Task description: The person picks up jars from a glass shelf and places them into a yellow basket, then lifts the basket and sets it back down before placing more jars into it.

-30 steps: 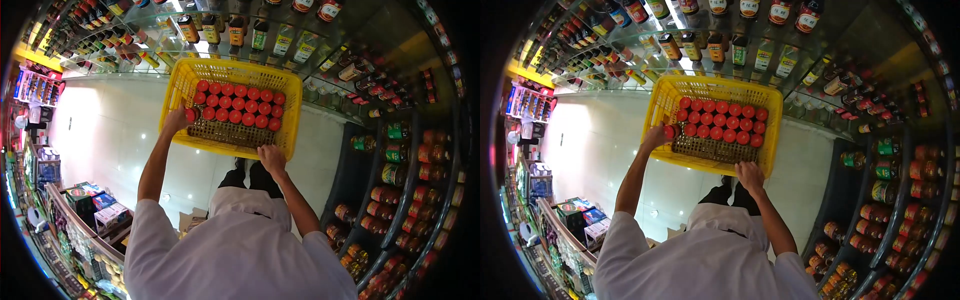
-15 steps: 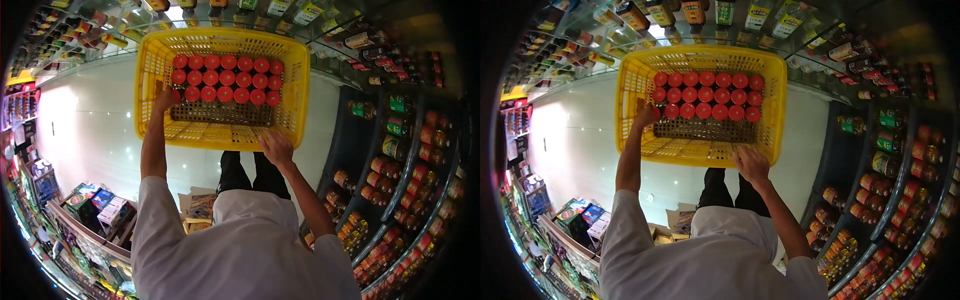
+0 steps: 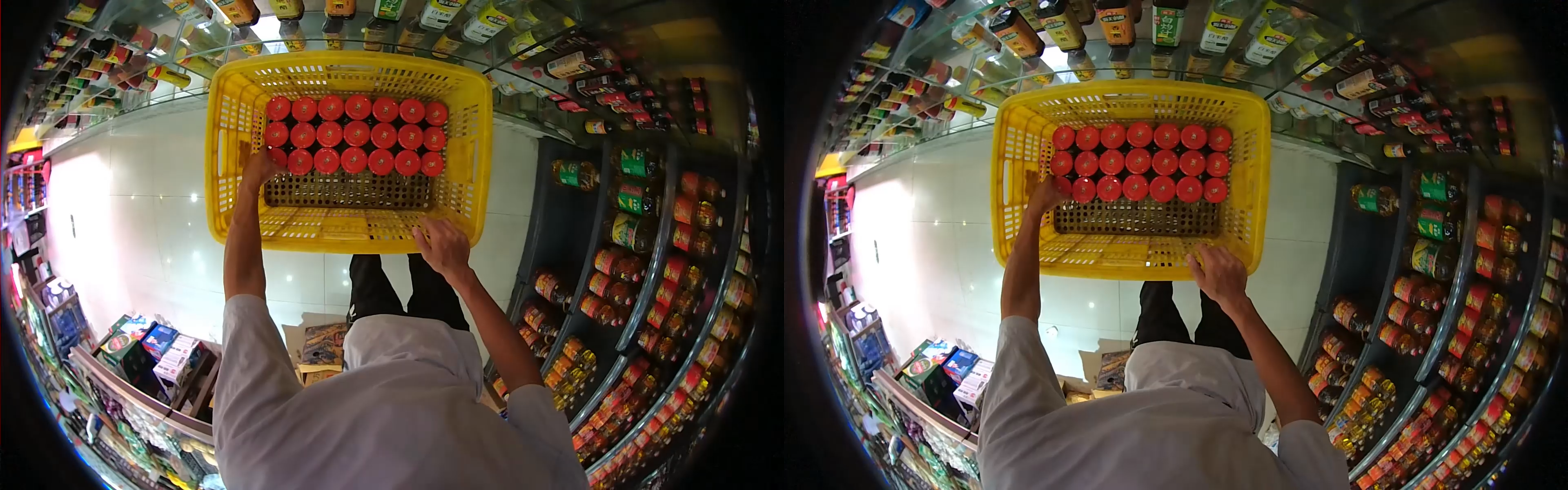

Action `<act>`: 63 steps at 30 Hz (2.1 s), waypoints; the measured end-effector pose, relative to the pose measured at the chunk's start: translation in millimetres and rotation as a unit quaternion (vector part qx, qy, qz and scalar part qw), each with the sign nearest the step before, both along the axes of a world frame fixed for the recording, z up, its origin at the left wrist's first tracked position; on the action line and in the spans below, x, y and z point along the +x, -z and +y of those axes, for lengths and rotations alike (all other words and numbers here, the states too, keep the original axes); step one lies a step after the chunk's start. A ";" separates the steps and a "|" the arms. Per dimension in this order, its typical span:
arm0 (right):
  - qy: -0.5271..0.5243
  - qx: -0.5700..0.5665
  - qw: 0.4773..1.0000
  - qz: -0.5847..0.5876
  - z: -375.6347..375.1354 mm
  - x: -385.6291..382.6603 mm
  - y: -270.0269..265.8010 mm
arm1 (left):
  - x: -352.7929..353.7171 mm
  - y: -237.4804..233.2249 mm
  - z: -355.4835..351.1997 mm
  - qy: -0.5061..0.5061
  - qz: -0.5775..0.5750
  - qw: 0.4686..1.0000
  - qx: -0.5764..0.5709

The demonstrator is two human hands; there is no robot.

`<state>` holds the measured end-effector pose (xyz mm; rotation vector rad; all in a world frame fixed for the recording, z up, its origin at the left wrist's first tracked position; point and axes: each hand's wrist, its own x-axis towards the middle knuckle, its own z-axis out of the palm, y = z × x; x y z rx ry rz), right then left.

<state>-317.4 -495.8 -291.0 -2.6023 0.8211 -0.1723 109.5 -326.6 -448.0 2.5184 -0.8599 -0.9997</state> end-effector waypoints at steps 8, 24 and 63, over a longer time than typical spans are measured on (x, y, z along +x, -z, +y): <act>0.008 -0.017 1.000 -0.013 1.5 -1.2 4.6 | -21.1 -67.6 -0.8 -0.043 0.114 0.992 -0.031; 0.220 0.133 0.899 -0.354 -20.3 -35.0 -36.9 | -372.7 -238.8 -42.5 0.071 0.198 0.940 -0.270; 0.302 0.185 0.922 -0.157 -333.9 -385.8 -18.2 | -591.7 -249.5 -489.8 0.343 -0.016 0.889 -0.302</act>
